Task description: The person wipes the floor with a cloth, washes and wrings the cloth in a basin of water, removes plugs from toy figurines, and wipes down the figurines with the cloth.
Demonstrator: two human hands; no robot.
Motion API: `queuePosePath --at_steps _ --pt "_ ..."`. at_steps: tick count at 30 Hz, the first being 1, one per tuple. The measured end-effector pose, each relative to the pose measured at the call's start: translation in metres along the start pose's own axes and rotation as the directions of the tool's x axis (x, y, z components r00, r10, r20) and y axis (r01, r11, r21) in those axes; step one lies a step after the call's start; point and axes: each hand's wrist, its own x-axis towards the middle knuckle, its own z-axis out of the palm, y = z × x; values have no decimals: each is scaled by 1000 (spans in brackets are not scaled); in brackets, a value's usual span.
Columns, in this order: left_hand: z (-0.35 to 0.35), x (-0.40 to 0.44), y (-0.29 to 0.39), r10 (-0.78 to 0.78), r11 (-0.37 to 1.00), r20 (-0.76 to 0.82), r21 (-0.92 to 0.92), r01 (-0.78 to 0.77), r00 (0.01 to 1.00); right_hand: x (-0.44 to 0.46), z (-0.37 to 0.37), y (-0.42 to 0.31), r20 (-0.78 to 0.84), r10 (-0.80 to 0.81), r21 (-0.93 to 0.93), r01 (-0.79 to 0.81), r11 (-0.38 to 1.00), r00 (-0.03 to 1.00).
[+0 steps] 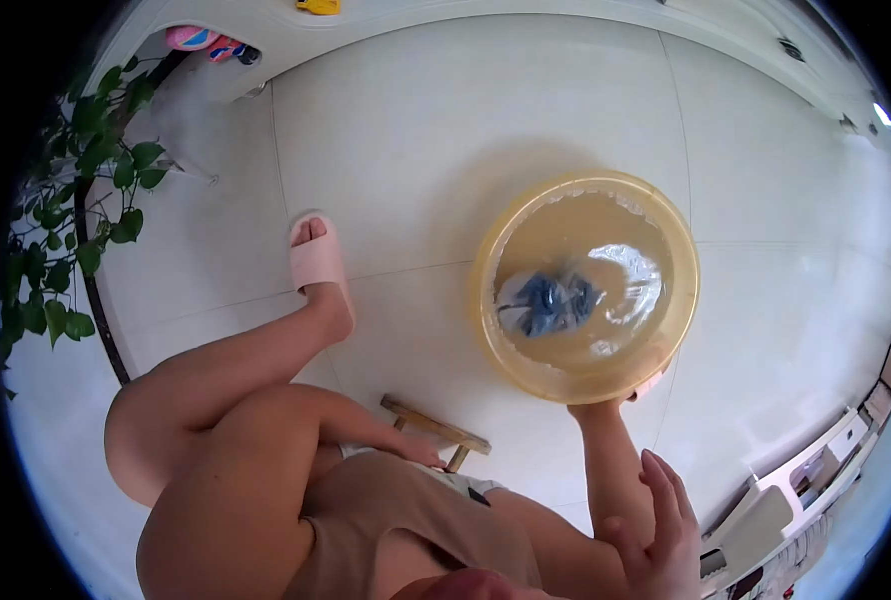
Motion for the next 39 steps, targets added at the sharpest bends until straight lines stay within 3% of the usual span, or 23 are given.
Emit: queuePosePath --at_steps 1,2,3,5,6,8,9,10,12,14,16,17,19,22,24,26,28,30,31,33,35,39 --pt "1 -3 -9 -12 1000 -4 -10 12 1000 19 28 35 38 146 46 -148 988 989" --pt "2 -1 -23 -30 999 -15 -20 30 999 -8 23 10 9 -114 -11 114 993 993" --pt "0 2 -33 -45 998 -43 -34 43 998 -34 17 -21 -20 -365 -84 363 928 931" --pt "-12 10 -55 -57 990 -129 -134 40 990 -38 25 -17 2 -323 -62 322 945 946" --pt "-33 7 -60 -30 962 -206 -271 -27 978 -38 28 -12 11 -305 -54 305 951 952" --pt "-81 4 -70 -150 933 -459 -359 -28 876 -12 33 10 -58 -322 -96 315 944 945" --pt "-111 -24 -56 -94 942 -469 -326 -74 878 20 23 29 -137 -338 -137 320 937 931" --pt "-132 -52 -42 -100 950 -562 -299 -89 821 56 13 50 -219 -335 -175 301 937 916" --pt "-171 -116 -19 -3 989 -604 -119 -86 797 134 -13 93 -310 -209 -181 158 971 928" --pt "-175 -211 61 -110 993 -610 -28 117 785 215 -39 136 -224 45 -135 -77 988 974" --pt "-163 -282 103 -165 979 -673 -23 202 721 185 -32 106 -308 26 45 -12 999 951" --pt "-158 -307 113 -181 976 -707 -46 211 683 210 -33 120 -371 -43 -162 -20 987 928" --pt "-159 -318 110 -202 979 -735 -142 143 647 230 -34 123 -352 -101 -389 -47 920 930" --pt "-183 -266 83 -224 936 -690 -349 -46 688 252 -31 136 -223 40 -316 -111 942 974" --pt "-203 -212 65 -235 864 -647 -481 -149 725 259 -17 152 -227 90 -199 -137 970 970" --pt "-208 -177 84 -169 901 -661 -404 -157 731 268 -9 166 -173 189 -57 -202 978 967" --pt "-219 -156 98 -129 901 -634 -396 -177 763 278 -1 173 -318 271 133 -240 961 908" --pt "-234 -146 104 -106 870 -571 -450 -202 814 280 -4 174 -239 241 314 -159 936 941" --pt "-241 -139 100 -123 857 -618 -461 -230 777 283 -8 175 -214 222 411 -119 904 951" --pt "-253 -130 92 -151 841 -701 -461 -282 697 287 -4 187 -285 162 335 -60 940 945" --pt "-256 -143 107 -198 810 -681 -519 -274 705 285 -9 187 -249 251 486 -104 868 935" --pt "-269 -148 93 -165 813 -658 -513 -276 735 294 -9 188 -276 211 405 -85 911 938"
